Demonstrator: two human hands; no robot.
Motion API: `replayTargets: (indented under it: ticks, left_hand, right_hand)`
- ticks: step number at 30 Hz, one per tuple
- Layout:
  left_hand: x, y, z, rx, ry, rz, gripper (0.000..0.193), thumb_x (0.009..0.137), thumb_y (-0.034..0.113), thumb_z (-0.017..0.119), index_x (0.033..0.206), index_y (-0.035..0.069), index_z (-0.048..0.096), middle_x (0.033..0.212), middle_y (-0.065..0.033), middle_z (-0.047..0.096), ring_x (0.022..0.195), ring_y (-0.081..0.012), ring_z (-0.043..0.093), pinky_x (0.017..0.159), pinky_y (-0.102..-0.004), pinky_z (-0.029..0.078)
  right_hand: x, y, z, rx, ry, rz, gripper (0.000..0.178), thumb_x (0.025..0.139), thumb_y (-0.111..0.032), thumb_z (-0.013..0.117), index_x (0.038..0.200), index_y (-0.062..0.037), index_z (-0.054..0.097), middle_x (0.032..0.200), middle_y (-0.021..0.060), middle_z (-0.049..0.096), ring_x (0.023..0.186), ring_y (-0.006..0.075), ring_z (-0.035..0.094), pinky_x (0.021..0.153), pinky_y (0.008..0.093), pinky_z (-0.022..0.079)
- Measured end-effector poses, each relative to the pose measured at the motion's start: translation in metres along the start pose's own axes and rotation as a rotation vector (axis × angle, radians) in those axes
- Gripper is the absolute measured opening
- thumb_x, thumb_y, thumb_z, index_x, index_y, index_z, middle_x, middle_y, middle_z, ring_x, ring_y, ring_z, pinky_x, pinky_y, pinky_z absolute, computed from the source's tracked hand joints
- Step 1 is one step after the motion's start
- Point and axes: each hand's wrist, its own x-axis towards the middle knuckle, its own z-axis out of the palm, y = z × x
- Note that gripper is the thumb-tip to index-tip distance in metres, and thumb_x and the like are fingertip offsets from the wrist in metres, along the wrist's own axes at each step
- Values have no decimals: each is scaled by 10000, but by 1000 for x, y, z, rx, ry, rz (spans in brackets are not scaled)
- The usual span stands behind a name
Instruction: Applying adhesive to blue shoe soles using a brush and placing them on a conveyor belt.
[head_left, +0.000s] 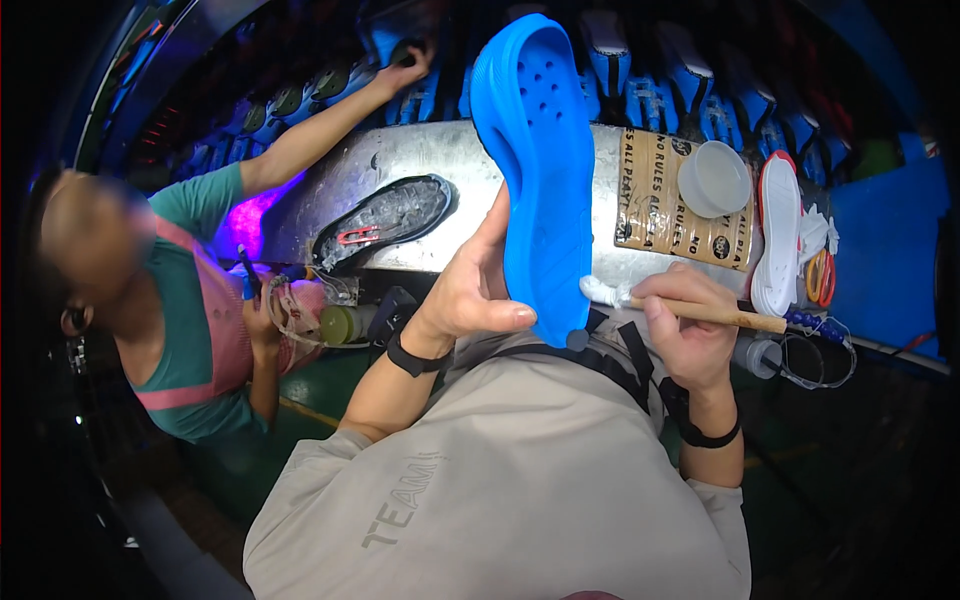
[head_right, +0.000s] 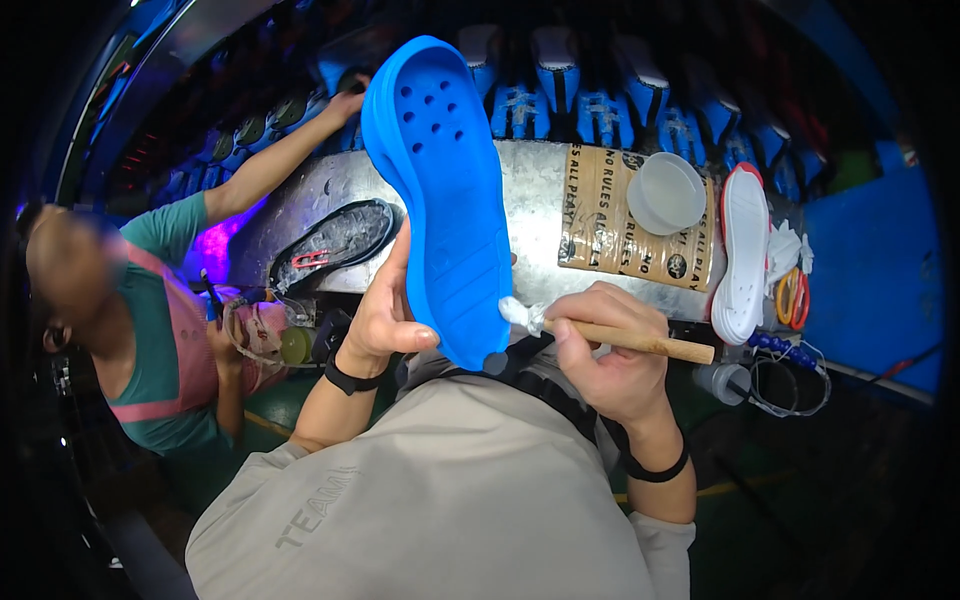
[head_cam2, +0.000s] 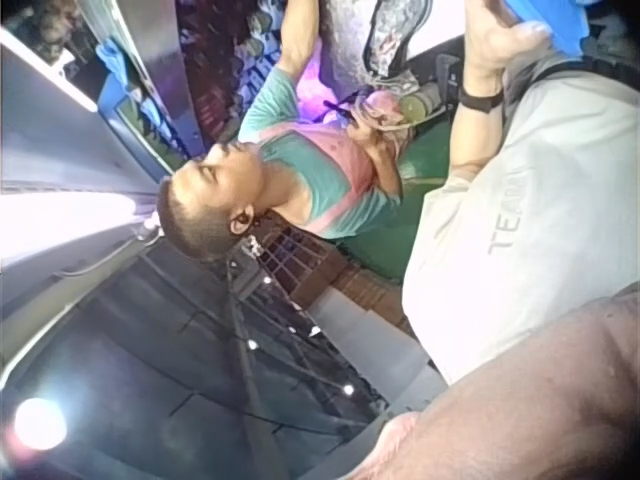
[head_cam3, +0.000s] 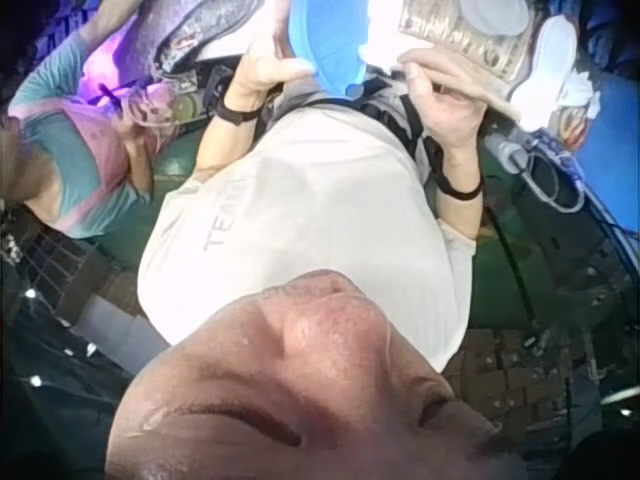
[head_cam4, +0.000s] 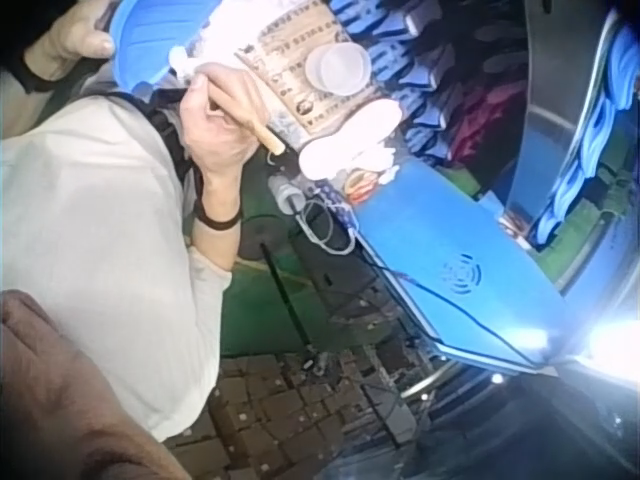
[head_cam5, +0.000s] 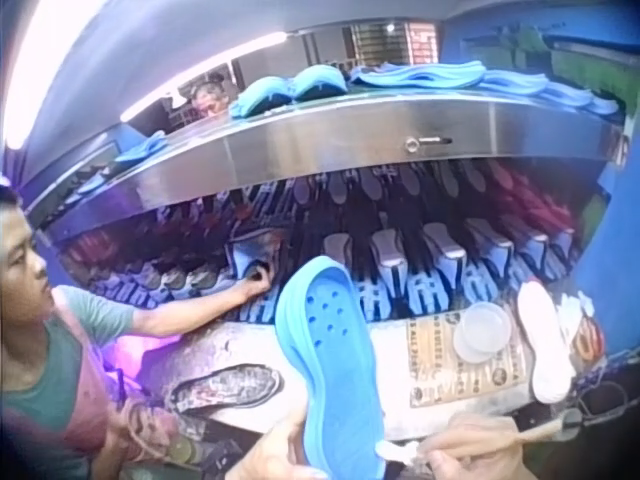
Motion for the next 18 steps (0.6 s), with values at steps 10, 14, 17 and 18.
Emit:
replayTargets:
  ticks: [10,14,17,18]
  left_hand:
    - [5,2,-4,-77,23,13,1225,646,268,809,1616,87,83,1505,-204,427,1357,-367,497,1125,-479,417]
    - [-1,-1,-11,-191,8,-43,1224,675,394,820,1609,91,90,1484,-207,441,1342,-371,507,1105,-490,439]
    - [-9,2,-15,-369,2,-79,1073,827,520,733,1590,43,147,1504,-202,441,1347,-388,499,1121,-497,416]
    - [-11,5,-17,-419,-49,-79,975,885,526,673,1575,25,201,1509,-209,440,1349,-401,494,1131,-505,402]
  right_hand:
    - [-18,16,-10,304,310,159,143,950,-100,603,985,12,684,890,47,651,716,79,556,645,231,447]
    - [-23,53,3,157,357,334,171,967,-110,615,1072,15,667,968,42,645,825,110,585,754,240,478]
    - [-18,86,20,-6,344,257,191,949,-77,612,1093,30,677,1051,114,701,983,202,651,887,330,508]
    - [-17,97,27,-31,373,191,193,947,-72,615,1100,29,676,1058,119,700,1002,206,650,904,342,508]
